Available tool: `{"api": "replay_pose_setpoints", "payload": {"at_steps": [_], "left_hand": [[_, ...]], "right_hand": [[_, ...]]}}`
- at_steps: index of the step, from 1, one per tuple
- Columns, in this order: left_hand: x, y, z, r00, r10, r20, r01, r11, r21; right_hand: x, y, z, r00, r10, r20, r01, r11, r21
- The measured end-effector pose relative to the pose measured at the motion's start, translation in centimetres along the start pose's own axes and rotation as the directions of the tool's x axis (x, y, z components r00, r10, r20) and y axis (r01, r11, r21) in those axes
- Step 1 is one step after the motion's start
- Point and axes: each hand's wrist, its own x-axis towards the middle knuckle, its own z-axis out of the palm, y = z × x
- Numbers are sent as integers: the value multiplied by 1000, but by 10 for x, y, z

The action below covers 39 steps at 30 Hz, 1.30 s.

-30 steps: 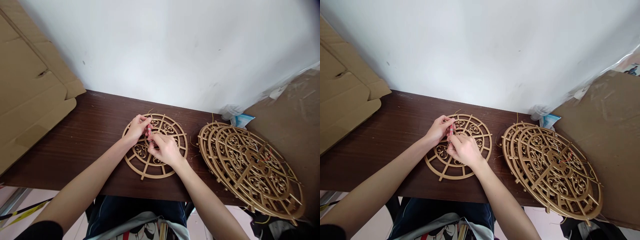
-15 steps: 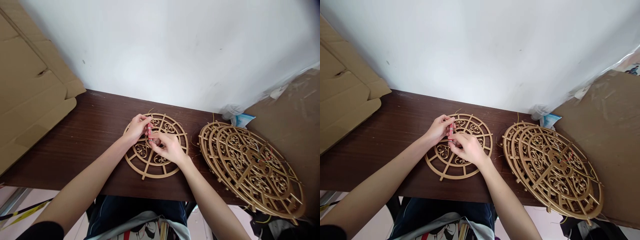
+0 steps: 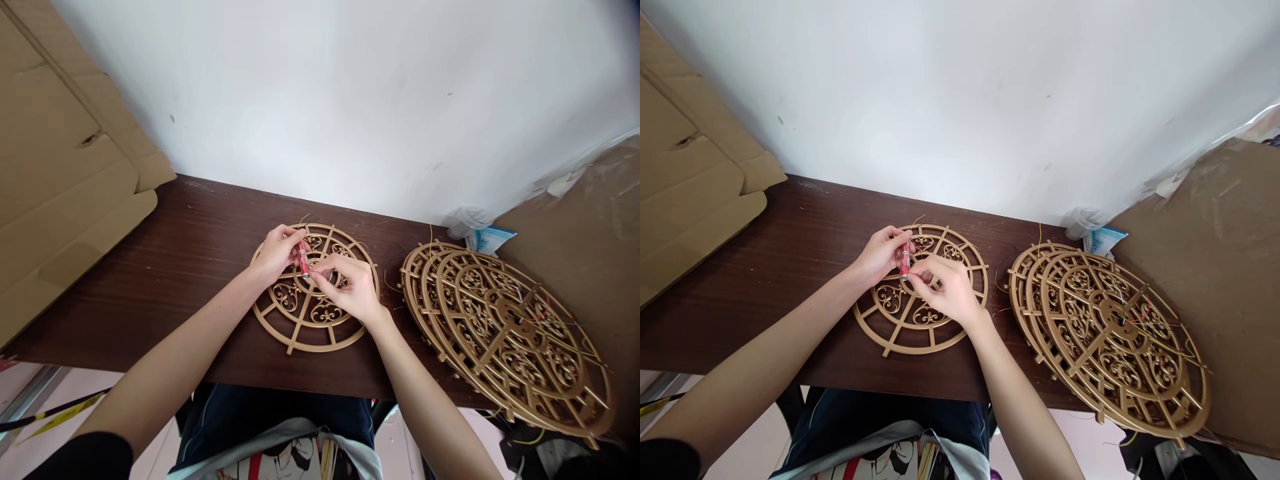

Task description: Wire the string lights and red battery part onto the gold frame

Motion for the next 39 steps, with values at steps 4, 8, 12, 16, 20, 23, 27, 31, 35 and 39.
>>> {"api": "replay_pose_setpoints", "payload": {"at_steps": [4,8,12,16,20,23,27,31,35,39], "left_hand": [[1,-1,-1,1000,-5,-1,5,1000,-6],[1,-1,-1,1000,-4,8,4,1000,0],[2,-2,-1,1000,4,10,-3,1000,-4],[3,-3,-2,1000,5,4,-5,1000,-6],[3,-3,-1,1000,1,-10,-1,1000,-6],[1,-2,1,1000,-2,-23,2,1000,-2],[0,0,3,999,-11,-45,11,1000,6],[0,-2,3,999,9,-48,-8,1000,18],[1,-6,3,995,92,-37,-91,995,38],[1,-7,3,994,108,-35,-106,994,33]], "right_hand": [[-1,2,2,999,-12,41,12,1000,12],[-1,3,2,998,-32,55,32,999,11],[-1,4,1,997,-31,70,30,1000,3],[0,4,0,995,-20,98,24,999,-40],[-1,5,1,993,0,118,9,997,-76],[-3,7,3,991,18,129,-1,992,-128],[-3,6,6,992,35,121,-8,976,-219],[-2,3,11,997,-9,80,34,948,-317],[-2,0,16,999,-26,47,43,912,-408],[-2,0,18,999,-14,31,26,902,-431]]}}
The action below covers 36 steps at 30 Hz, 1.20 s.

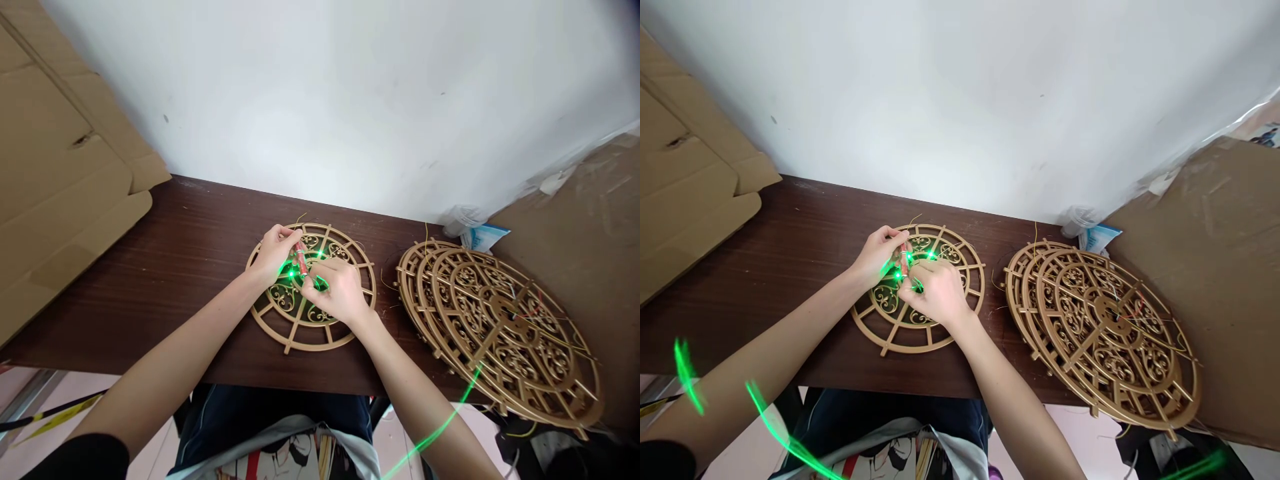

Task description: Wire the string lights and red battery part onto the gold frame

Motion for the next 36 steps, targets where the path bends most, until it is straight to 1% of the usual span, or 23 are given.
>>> {"api": "replay_pose_setpoints", "payload": {"at_steps": [9,13,16,18,20,21,23,26,28,31,34,36], "left_hand": [[1,-1,0,1000,-13,1,13,1000,-4],[2,0,0,999,-33,-15,33,999,4],[2,2,-1,998,-62,-3,62,998,14],[1,2,-2,997,-65,33,65,998,6],[0,3,-3,996,-58,73,58,998,-7],[0,3,-4,994,-58,91,59,998,-12],[-1,4,-4,991,-62,115,64,998,-9],[-3,8,-4,986,-59,153,58,998,12],[-5,11,-3,978,-42,203,39,999,15],[-8,15,-2,954,9,301,-5,1000,-11],[-10,17,-2,920,67,385,-44,997,-69],[-10,16,-2,902,92,421,-61,994,-86]], "right_hand": [[-1,1,1,1000,14,24,-14,1000,2],[-1,1,1,1000,19,10,-19,999,26],[-1,1,0,1000,-14,-7,14,997,79],[0,1,-3,998,-67,-17,68,986,151],[1,0,-7,997,-66,-44,74,967,243],[2,0,-9,998,-25,-63,42,957,288],[4,2,-13,988,119,-97,-77,930,360],[7,10,-16,938,335,-91,-267,862,430],[7,16,-14,906,420,-52,-345,803,486],[6,21,-11,880,474,28,-408,727,552],[6,19,-9,868,488,91,-447,688,571],[6,17,-8,861,488,143,-469,654,594]]}}
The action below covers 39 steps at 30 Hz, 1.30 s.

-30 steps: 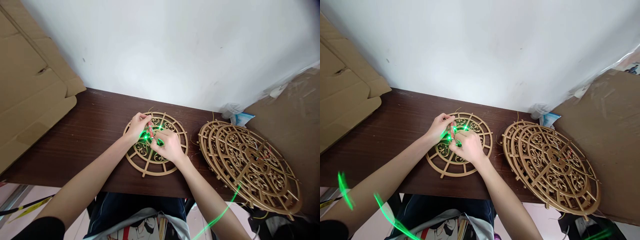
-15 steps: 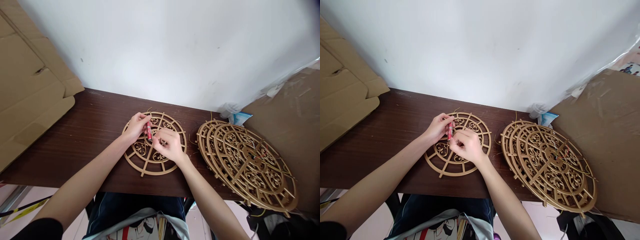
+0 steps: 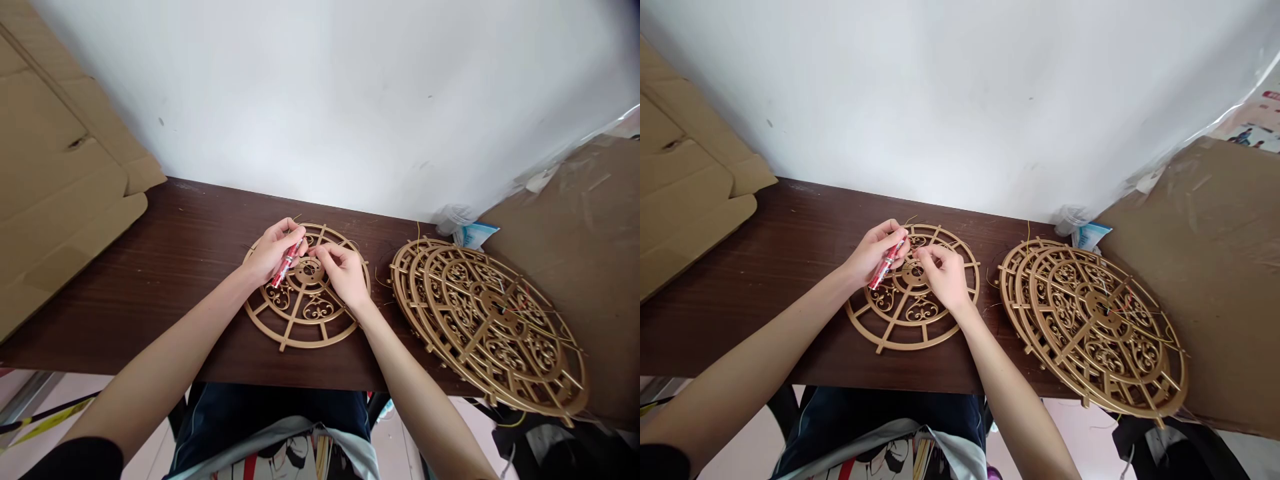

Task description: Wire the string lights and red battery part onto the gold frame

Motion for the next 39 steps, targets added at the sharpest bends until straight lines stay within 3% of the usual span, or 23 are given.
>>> {"api": "replay_pose_setpoints", "payload": {"at_steps": [4,8,13,16,21,26,30,34,36,39], "left_hand": [[1,-2,-2,998,60,10,-61,996,59],[0,1,-4,986,153,-63,-136,967,213],[-3,5,-4,966,257,-13,-199,778,595],[-5,5,-1,974,210,84,-202,646,736],[-6,4,1,978,61,199,-194,613,766],[-5,0,1,975,44,219,-211,508,835],[-4,-4,-2,973,89,211,-227,474,851],[-3,-4,-4,970,216,116,-201,433,878],[-3,-3,-5,962,266,57,-173,434,884],[-2,-2,-6,948,317,1,-151,448,881]], "right_hand": [[1,-3,1,997,50,64,-60,983,174],[3,-3,1,990,131,50,-140,912,385],[6,-2,0,971,234,44,-223,826,517],[7,-2,-1,967,251,40,-228,787,574],[6,-3,-3,975,222,13,-184,774,607],[5,-4,-5,984,177,26,-154,766,624],[5,-4,-4,993,119,17,-105,791,602],[4,-3,-4,995,60,-81,-11,866,501],[3,-2,-3,992,-10,-123,54,931,360],[0,-1,-1,984,-167,-64,168,986,6]]}}
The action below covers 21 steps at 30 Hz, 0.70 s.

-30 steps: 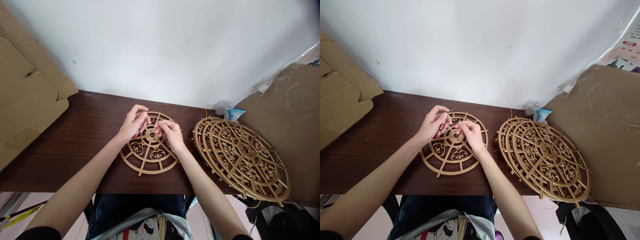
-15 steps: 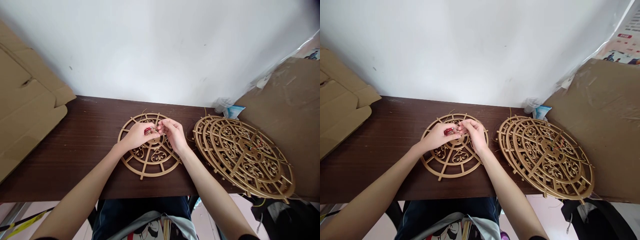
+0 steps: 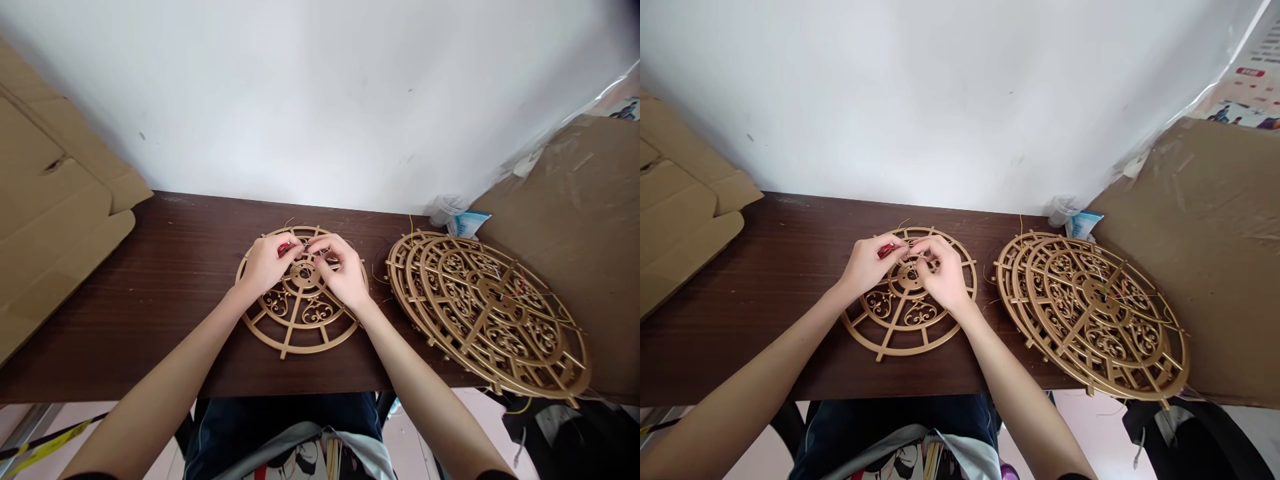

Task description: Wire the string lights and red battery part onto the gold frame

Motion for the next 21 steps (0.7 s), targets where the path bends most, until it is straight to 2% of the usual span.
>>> {"api": "replay_pose_setpoints", "payload": {"at_steps": [3,5,15,21], "left_hand": [[0,-1,0,1000,7,-15,-7,1000,-3],[0,-1,0,1000,23,-16,-23,1000,-9],[-2,5,0,999,33,16,-32,999,-20],[-1,0,2,999,48,4,-48,995,86]], "right_hand": [[-3,4,3,987,-97,126,131,943,-307],[-5,7,5,976,-110,186,177,901,-397],[-7,19,6,963,-71,258,212,790,-575],[-7,20,6,968,-44,246,178,814,-553]]}}
